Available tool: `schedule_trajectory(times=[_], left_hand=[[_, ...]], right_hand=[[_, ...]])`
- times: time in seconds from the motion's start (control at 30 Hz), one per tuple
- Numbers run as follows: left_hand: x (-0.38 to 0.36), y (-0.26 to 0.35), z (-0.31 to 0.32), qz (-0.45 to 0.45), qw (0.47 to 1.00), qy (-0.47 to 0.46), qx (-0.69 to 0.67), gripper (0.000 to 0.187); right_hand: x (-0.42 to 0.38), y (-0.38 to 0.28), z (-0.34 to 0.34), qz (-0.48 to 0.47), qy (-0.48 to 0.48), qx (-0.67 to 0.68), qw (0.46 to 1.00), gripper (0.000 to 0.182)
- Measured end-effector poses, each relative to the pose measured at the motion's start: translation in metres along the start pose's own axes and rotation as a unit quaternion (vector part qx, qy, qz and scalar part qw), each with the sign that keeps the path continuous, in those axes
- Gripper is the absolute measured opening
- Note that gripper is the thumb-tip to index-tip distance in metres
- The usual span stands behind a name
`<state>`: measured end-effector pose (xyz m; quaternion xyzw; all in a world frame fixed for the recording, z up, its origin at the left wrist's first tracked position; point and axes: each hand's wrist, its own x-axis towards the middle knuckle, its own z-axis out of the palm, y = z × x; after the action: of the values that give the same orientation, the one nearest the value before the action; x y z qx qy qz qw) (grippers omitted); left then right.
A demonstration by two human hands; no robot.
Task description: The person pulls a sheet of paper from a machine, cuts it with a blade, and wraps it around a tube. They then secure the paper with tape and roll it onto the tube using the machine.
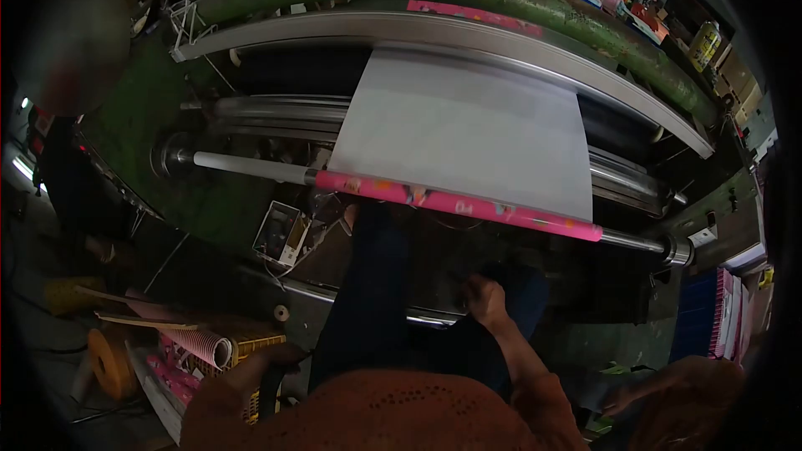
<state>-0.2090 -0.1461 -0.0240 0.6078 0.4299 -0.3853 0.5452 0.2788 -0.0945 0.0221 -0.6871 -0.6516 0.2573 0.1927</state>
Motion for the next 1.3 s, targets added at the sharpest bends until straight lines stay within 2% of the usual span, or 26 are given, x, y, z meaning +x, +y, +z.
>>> schedule_trajectory(times=[0.03,0.07,0.1,0.13,0.17,0.2,0.23,0.27,0.3,0.33,0.4,0.43,0.47,0.5,0.63,0.7,0.73,0.77,0.8,0.83,0.9,0.93,1.0,1.13,1.2,1.3], left_hand=[[0.002,0.007,-0.007,0.001,1.000,-0.002,-0.002,0.028],[-0.009,0.041,-0.027,0.023,0.966,-0.039,0.256,0.026],[-0.016,0.057,-0.038,0.045,0.863,-0.071,0.497,0.025],[0.091,-0.052,-0.017,0.019,0.935,0.238,0.261,0.019],[0.029,0.038,-0.056,-0.011,0.884,0.415,0.215,0.017],[0.023,0.079,-0.091,-0.068,0.882,0.448,0.129,0.015],[0.037,0.088,-0.116,0.018,0.837,0.529,0.137,0.020],[0.014,0.132,-0.142,0.066,0.799,0.595,0.066,0.023],[-0.007,0.172,-0.157,0.113,0.749,0.653,-0.005,0.026],[-0.002,0.182,-0.159,0.110,0.747,0.655,-0.010,0.026],[0.009,0.195,-0.157,0.257,0.639,0.724,-0.019,0.030],[0.022,0.190,-0.149,0.256,0.635,0.729,-0.024,0.030],[0.040,0.178,-0.132,0.175,0.644,0.743,-0.047,0.030],[0.045,0.173,-0.123,0.091,0.652,0.750,-0.071,0.030],[0.049,0.168,-0.125,0.087,0.695,0.688,-0.191,0.030],[0.050,0.173,-0.121,0.150,0.667,0.713,-0.158,0.027],[0.049,0.176,-0.122,0.152,0.666,0.713,-0.158,0.027],[0.041,0.181,-0.125,0.201,0.642,0.733,-0.101,0.025],[0.032,0.187,-0.127,0.246,0.616,0.747,-0.045,0.022],[0.024,0.193,-0.130,0.244,0.617,0.746,-0.048,0.022],[0.005,0.209,-0.141,0.365,0.603,0.709,0.023,0.017],[-0.007,0.218,-0.148,0.363,0.602,0.711,0.019,0.017],[-0.034,0.237,-0.163,0.435,0.510,0.735,0.096,0.015],[-0.065,0.260,-0.189,0.428,0.503,0.741,0.123,0.025],[-0.073,0.264,-0.199,0.406,0.455,0.775,0.166,0.031],[-0.081,0.268,-0.211,0.367,0.474,0.781,0.173,0.039]], right_hand=[[-0.004,0.005,0.010,0.006,0.010,0.007,1.000,0.014],[-0.010,0.007,0.017,0.012,0.018,0.014,1.000,0.014],[-0.016,0.005,0.019,0.011,0.016,0.013,1.000,0.014],[-0.021,0.002,0.016,-0.018,0.034,-0.007,0.999,0.014],[-0.023,-0.001,0.014,-0.048,0.051,-0.027,0.997,0.014],[-0.025,-0.004,0.011,-0.053,0.048,-0.029,0.997,0.014],[-0.025,-0.007,0.008,-0.003,0.028,0.007,1.000,0.011],[-0.025,-0.008,0.006,0.048,0.007,0.041,0.998,0.009],[-0.024,-0.006,0.008,0.043,0.003,0.038,0.998,0.009],[-0.023,-0.005,0.011,0.048,0.001,0.040,0.998,0.009],[-0.024,0.000,0.011,0.046,-0.003,0.035,0.998,0.009],[-0.024,0.002,0.012,-0.005,0.023,0.024,0.999,0.009],[-0.022,0.002,0.011,-0.053,0.047,0.013,0.997,0.009],[-0.018,0.000,0.010,-0.055,0.043,0.011,0.998,0.009],[-0.012,-0.011,-0.009,-0.048,0.041,0.009,0.998,0.009],[-0.013,-0.024,-0.026,-0.056,0.047,-0.007,0.997,0.009],[-0.010,-0.036,-0.039,-0.047,0.030,0.034,0.998,0.010],[-0.005,-0.052,-0.055,-0.039,0.011,0.076,0.996,0.010],[0.002,-0.077,-0.071,-0.047,0.023,0.093,0.994,0.009],[0.014,-0.104,-0.087,-0.055,0.034,0.111,0.992,0.008],[0.051,-0.146,-0.116,-0.208,0.086,0.062,0.972,0.006],[0.071,-0.172,-0.126,-0.211,0.088,0.081,0.970,0.005],[0.122,-0.213,-0.126,-0.242,0.094,0.073,0.963,0.005],[0.225,-0.236,-0.085,-0.281,0.049,0.022,0.958,0.007],[0.247,-0.243,-0.069,-0.297,0.025,-0.045,0.953,0.011],[0.256,-0.243,-0.061,-0.300,0.012,-0.065,0.952,0.013]])
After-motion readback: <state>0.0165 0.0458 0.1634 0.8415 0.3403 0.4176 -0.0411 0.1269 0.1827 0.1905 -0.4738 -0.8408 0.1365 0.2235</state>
